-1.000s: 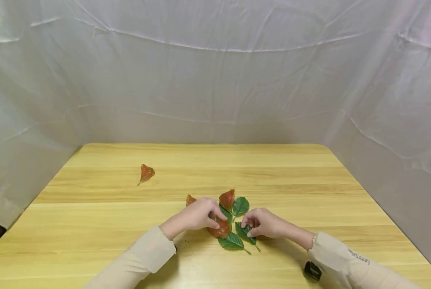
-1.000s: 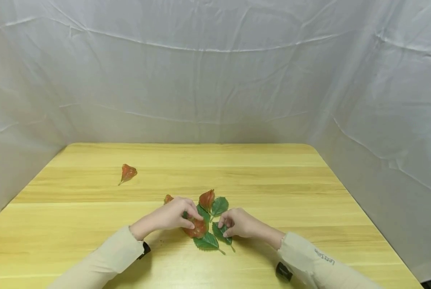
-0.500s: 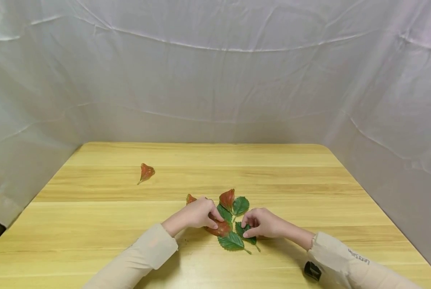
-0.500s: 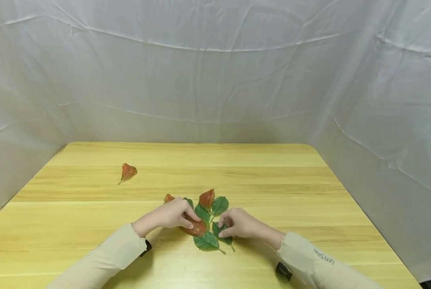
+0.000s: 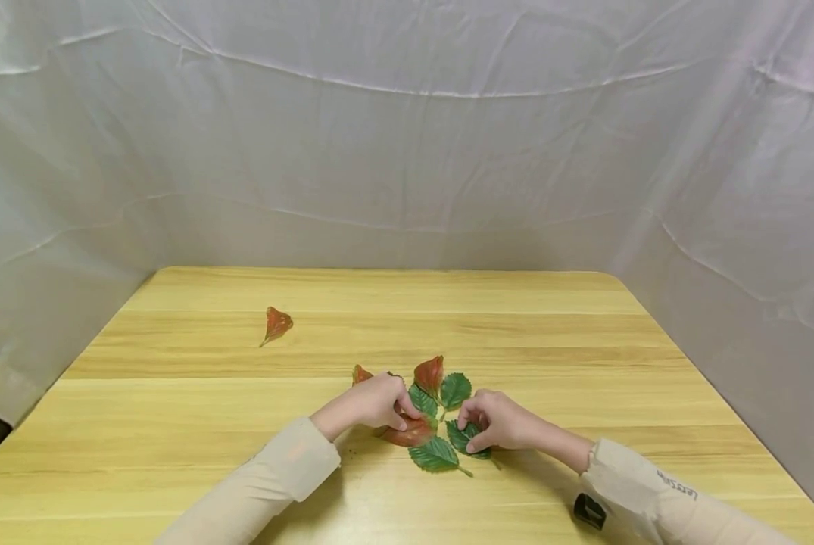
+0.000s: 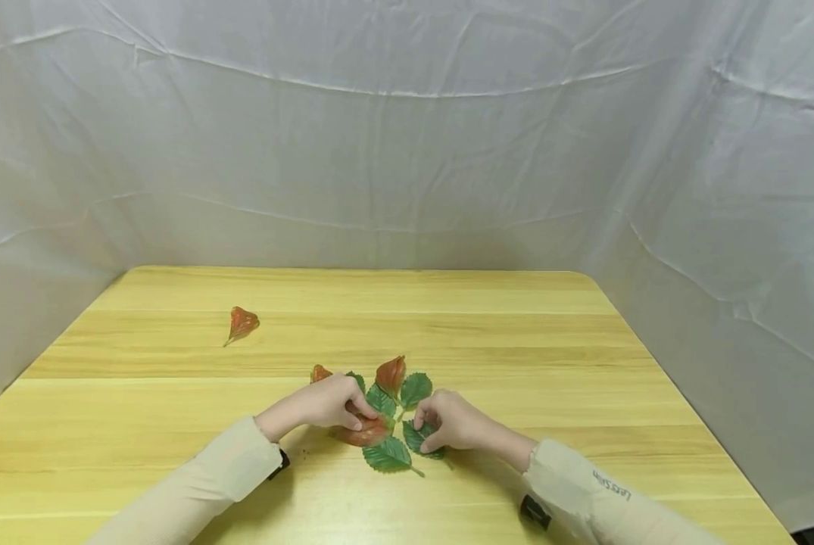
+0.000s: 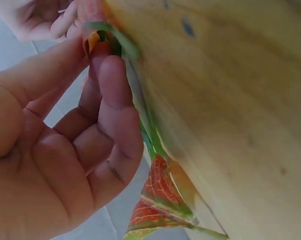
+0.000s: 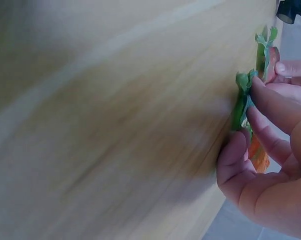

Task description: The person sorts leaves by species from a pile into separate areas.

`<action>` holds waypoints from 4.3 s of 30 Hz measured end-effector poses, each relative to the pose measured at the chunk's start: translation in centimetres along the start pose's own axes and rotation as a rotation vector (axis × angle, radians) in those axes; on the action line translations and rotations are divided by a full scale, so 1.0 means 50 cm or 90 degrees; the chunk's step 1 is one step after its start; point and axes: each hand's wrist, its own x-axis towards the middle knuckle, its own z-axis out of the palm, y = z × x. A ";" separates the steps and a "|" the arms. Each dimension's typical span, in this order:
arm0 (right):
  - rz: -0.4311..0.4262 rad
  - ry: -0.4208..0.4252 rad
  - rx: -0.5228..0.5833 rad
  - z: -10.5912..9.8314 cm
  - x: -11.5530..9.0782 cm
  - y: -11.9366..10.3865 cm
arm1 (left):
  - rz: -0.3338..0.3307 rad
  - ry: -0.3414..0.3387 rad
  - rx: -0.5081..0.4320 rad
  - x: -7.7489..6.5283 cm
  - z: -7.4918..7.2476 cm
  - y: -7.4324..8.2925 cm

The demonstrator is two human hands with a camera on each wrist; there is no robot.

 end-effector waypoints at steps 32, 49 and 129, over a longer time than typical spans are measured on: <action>0.081 0.097 0.128 -0.072 0.013 0.025 | -0.024 -0.005 -0.043 0.002 0.002 0.000; 0.145 0.210 0.201 -0.100 0.071 0.058 | -0.044 -0.001 -0.036 0.004 0.005 0.003; 0.223 0.337 0.139 -0.105 0.145 0.089 | -0.054 -0.016 -0.051 0.006 0.003 0.002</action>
